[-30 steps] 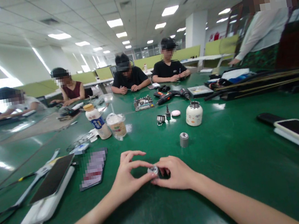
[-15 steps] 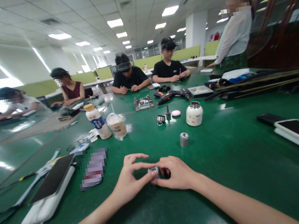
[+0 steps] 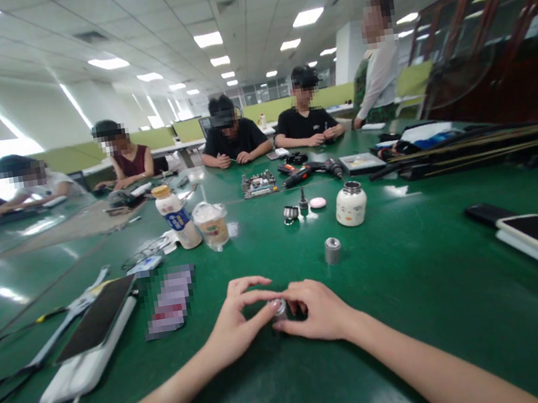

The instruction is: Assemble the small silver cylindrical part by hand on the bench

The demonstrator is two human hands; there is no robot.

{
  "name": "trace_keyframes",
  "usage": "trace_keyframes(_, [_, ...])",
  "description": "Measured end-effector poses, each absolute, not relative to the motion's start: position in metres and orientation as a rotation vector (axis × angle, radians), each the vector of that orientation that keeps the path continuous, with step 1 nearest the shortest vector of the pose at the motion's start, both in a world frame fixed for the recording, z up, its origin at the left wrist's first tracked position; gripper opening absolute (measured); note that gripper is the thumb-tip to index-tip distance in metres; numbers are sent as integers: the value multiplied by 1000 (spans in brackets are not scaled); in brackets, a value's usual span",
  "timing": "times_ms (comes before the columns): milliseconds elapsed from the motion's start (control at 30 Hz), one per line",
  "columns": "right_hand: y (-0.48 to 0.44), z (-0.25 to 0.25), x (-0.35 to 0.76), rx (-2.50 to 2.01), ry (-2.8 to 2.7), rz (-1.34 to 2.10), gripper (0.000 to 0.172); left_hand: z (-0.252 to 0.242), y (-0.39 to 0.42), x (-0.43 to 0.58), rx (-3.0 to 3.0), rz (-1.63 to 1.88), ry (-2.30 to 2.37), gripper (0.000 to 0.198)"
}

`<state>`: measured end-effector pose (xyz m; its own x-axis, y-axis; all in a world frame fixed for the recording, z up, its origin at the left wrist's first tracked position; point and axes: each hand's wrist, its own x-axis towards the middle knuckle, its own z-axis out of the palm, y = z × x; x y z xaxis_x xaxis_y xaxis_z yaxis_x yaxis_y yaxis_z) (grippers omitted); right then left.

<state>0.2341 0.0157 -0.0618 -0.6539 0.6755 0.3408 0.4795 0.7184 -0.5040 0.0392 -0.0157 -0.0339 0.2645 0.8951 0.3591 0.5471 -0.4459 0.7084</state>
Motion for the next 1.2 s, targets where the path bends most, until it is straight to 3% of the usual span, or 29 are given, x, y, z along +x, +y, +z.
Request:
trace_keyframes(200, [16, -60, 235, -911, -2432, 507, 27, -32, -2, 28, 2161, 1088, 1443, 14])
trace_keyframes(633, [16, -58, 234, -941, -2452, 534, 26, -66, 16, 12, 2232, 827, 1747, 19])
trace_keyframes(733, [16, -58, 235, -942, -2447, 532, 26, -63, 14, 15, 2216, 857, 1777, 12])
trace_keyframes(967, [15, -60, 235, -923, -2426, 527, 25, -37, -3, 28, 2210, 1179, 1568, 11])
trace_keyframes(1200, [16, -61, 234, -875, -2397, 536, 24, -28, -18, 37, 2269, 1119, 1453, 9])
